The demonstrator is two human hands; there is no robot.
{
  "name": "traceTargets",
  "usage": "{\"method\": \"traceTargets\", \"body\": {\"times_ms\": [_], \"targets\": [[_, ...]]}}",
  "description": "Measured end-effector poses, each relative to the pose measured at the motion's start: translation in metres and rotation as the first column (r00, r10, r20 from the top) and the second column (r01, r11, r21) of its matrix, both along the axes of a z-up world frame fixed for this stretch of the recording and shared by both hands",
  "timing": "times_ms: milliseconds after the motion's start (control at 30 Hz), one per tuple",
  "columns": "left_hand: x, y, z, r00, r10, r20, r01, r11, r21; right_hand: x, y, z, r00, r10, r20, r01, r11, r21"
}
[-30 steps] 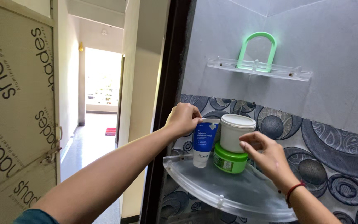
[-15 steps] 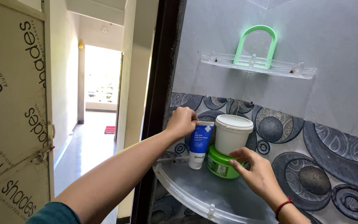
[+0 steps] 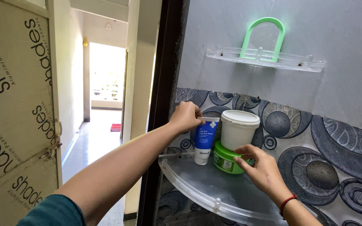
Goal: The person organizes bathroom items by placing a green mirror, a green container, a white tub, a blue tube, a clear pump bottle, and a small pink bottle onto a wall-mounted corner shelf. The person also places a light blue soap, a red soap, and a peach sponge onto a lower shelf, and hangs a red cup with a loofah on a wall hook.
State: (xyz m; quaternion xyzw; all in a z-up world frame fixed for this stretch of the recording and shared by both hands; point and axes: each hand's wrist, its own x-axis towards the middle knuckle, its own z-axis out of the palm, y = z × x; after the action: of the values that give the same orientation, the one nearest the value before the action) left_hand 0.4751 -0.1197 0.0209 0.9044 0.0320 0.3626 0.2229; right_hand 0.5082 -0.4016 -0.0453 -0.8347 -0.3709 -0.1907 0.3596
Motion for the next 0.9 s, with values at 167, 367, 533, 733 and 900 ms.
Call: {"method": "traceTargets", "body": {"times_ms": [167, 367, 533, 733, 900], "targets": [[-0.017, -0.006, 0.004, 0.999, -0.001, 0.037, 0.001, 1.000, 0.022, -0.016, 0.001, 0.008, 1.000, -0.015, 0.009, 0.015, 1.000, -0.005], [-0.058, -0.003, 0.006, 0.996, 0.023, 0.082, -0.025, 0.999, 0.027, -0.044, 0.015, 0.014, 1.000, 0.011, 0.018, -0.011, 0.999, 0.031], [-0.098, 0.011, 0.008, 0.993, 0.024, 0.114, -0.029, 0.999, 0.045, -0.074, 0.036, 0.015, 0.998, 0.058, 0.028, -0.060, 0.994, 0.092], [-0.157, 0.040, 0.001, 0.994, 0.023, 0.111, -0.028, 0.999, 0.046, -0.121, 0.069, 0.019, 0.989, 0.109, 0.100, -0.123, 0.982, 0.142], [-0.222, 0.071, -0.014, 0.997, 0.052, 0.062, -0.054, 0.998, 0.032, -0.166, 0.109, 0.016, 0.986, 0.143, 0.081, -0.154, 0.976, 0.155]]}}
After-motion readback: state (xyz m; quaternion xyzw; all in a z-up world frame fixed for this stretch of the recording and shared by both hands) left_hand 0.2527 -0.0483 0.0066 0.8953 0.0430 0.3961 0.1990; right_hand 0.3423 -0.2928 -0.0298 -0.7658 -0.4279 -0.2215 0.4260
